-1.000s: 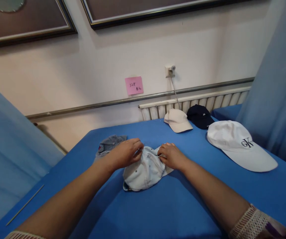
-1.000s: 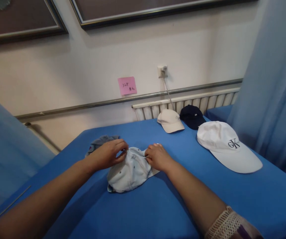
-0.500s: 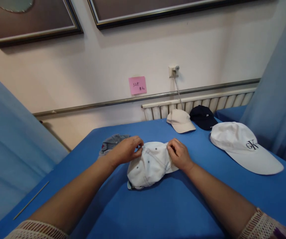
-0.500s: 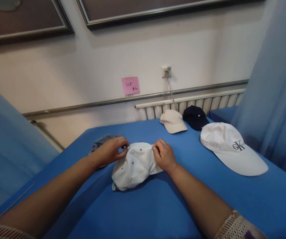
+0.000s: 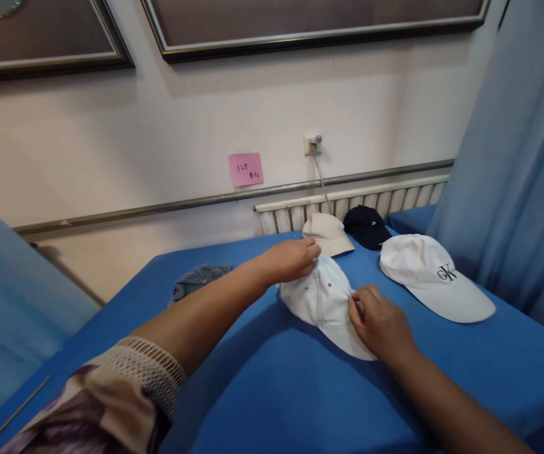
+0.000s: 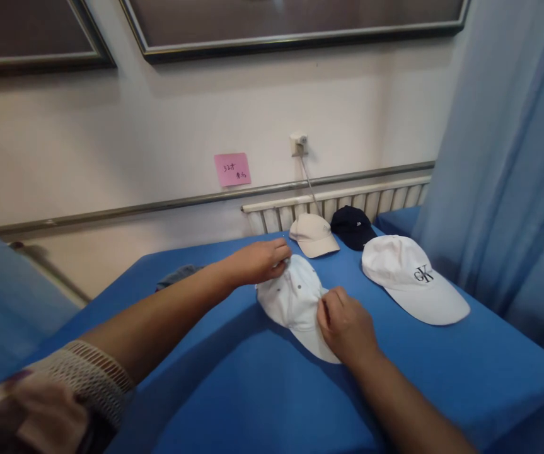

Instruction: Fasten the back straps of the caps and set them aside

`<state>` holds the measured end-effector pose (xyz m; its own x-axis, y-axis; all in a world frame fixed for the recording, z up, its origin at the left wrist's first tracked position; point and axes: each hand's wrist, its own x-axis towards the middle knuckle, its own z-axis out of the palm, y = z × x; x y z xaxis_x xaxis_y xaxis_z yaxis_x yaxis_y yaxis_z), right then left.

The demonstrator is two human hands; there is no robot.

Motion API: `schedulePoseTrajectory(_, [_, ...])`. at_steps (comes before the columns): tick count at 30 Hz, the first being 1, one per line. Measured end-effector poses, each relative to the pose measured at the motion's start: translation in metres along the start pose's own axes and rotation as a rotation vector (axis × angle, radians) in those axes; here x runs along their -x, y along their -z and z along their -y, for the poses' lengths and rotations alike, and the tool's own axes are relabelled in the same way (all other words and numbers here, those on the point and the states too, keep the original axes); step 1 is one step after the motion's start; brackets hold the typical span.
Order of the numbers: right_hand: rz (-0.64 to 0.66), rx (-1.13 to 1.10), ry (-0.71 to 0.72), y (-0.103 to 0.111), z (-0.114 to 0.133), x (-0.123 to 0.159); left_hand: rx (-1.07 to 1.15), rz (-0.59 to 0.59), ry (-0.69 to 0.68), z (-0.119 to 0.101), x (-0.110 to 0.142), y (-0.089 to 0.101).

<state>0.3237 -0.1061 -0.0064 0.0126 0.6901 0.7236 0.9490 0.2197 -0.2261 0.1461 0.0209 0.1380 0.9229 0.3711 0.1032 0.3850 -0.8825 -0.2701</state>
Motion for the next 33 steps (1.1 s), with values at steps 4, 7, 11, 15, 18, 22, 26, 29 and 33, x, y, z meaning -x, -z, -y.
schedulePoseTrajectory(4, [-0.025, 0.111, -0.105, 0.002, -0.028, 0.011, -0.062, -0.027, -0.158, -0.014, -0.058, -0.002])
schedulePoseTrajectory(7, [-0.023, 0.198, -0.195, 0.002, -0.05, 0.014, -0.094, -0.073, -0.254, -0.021, -0.094, -0.01])
schedulePoseTrajectory(11, [-0.002, 0.303, -0.272, 0.001, -0.07, 0.015, -0.108, -0.062, -0.31, -0.026, -0.128, -0.025])
schedulePoseTrajectory(15, [0.049, 0.311, -0.307, 0.001, -0.076, 0.014, -0.098, -0.049, -0.32, -0.025, -0.144, -0.039])
schedulePoseTrajectory(18, [0.133, 0.267, -0.32, -0.001, -0.078, 0.01, -0.076, -0.02, -0.309, -0.02, -0.147, -0.048])
schedulePoseTrajectory(22, [0.168, 0.261, -0.32, -0.004, -0.082, 0.003, -0.047, -0.017, -0.282, -0.012, -0.148, -0.055])
schedulePoseTrajectory(26, [0.136, 0.334, -0.319, -0.004, -0.087, -0.003, -0.041, -0.06, -0.27, -0.009, -0.152, -0.053])
schedulePoseTrajectory(29, [0.152, 0.338, -0.314, -0.004, -0.089, -0.004, -0.034, -0.062, -0.235, -0.011, -0.151, -0.051])
schedulePoseTrajectory(33, [0.184, 0.263, -0.322, -0.004, -0.087, 0.0, 0.008, -0.082, -0.144, -0.013, -0.132, -0.054])
